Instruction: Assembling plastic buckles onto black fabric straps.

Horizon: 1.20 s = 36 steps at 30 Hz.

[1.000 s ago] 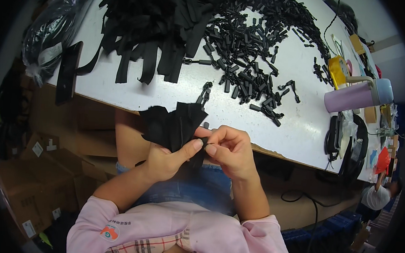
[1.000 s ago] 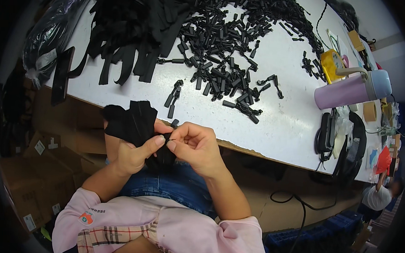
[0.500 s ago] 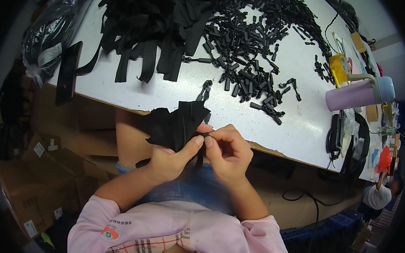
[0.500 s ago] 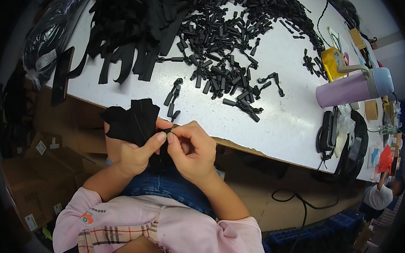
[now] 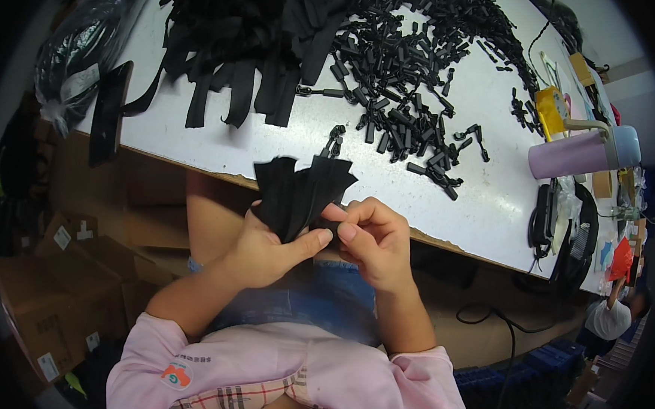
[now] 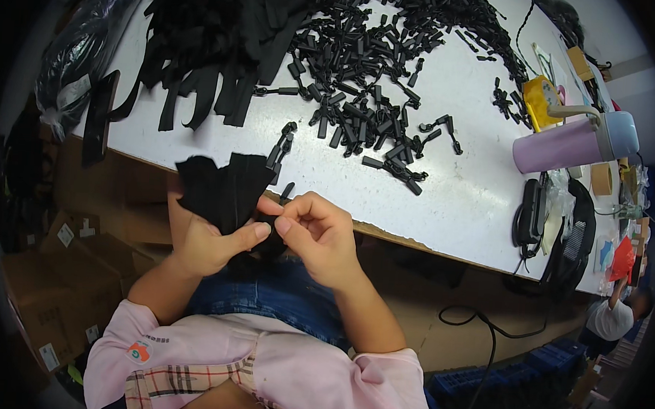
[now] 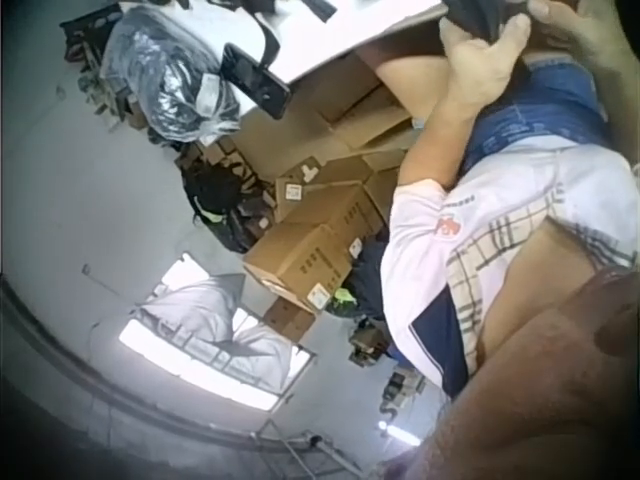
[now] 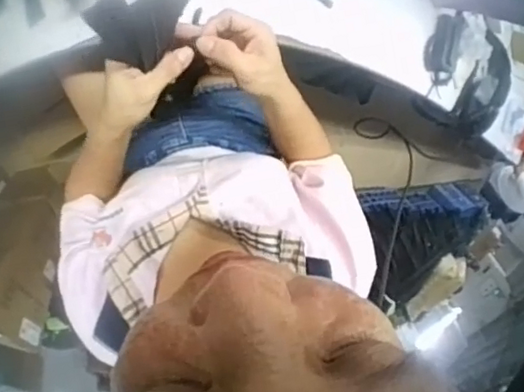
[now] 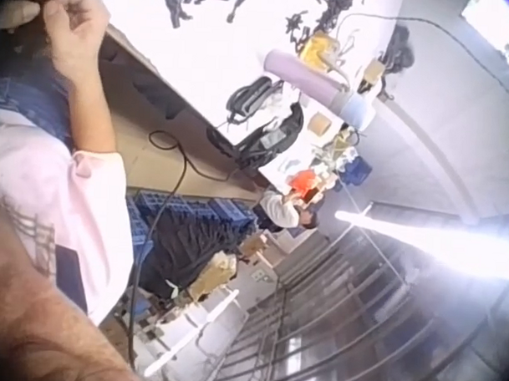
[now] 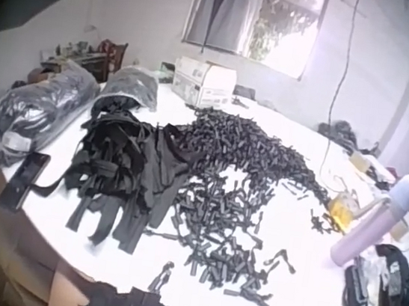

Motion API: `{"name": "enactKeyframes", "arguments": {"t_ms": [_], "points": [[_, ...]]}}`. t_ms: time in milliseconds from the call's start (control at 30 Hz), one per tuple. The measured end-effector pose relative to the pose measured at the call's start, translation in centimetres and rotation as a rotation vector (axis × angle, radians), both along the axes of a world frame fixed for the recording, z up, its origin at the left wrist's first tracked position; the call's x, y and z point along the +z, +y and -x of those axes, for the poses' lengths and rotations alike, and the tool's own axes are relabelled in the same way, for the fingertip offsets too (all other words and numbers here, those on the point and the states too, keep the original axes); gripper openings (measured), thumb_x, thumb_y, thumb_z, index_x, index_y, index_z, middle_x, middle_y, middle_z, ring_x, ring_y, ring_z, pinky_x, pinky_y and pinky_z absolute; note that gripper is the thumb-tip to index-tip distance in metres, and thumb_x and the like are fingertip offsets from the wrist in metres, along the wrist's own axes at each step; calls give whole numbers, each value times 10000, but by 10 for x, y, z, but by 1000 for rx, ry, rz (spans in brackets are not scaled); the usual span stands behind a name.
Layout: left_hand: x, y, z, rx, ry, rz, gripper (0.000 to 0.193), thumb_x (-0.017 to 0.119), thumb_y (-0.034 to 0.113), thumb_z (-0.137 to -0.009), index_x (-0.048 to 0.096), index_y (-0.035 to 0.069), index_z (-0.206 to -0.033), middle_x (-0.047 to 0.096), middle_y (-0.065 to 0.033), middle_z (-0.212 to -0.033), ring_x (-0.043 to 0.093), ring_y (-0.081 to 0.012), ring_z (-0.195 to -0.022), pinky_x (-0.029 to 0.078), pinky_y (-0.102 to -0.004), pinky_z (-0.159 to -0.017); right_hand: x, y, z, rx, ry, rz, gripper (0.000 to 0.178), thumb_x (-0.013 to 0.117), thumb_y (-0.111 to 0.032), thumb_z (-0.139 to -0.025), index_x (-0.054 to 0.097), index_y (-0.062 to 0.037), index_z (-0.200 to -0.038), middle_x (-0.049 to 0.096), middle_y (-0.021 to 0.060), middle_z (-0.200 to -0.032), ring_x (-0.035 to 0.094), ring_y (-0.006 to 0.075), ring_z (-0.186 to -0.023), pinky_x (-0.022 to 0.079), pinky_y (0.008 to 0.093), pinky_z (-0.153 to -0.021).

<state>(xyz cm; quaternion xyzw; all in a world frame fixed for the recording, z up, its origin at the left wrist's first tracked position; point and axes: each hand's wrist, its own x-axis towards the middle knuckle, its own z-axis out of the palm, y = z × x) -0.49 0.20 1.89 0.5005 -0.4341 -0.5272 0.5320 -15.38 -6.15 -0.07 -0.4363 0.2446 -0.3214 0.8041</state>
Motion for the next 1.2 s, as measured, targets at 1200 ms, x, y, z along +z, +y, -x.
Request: {"name": "enactKeyframes", "arguments": {"t_ms": [1200], "points": [[-5,-2,11,157,54,88,201,522,-5,-768,533,-13,-968,579,-56,-885,539,-96,-804,444,-230,-727,-7,12,-9,-199,129,420,47,522,-20,-792,497,4,-823,456,-10,-687,381,10,-553,290,138,-476]]}}
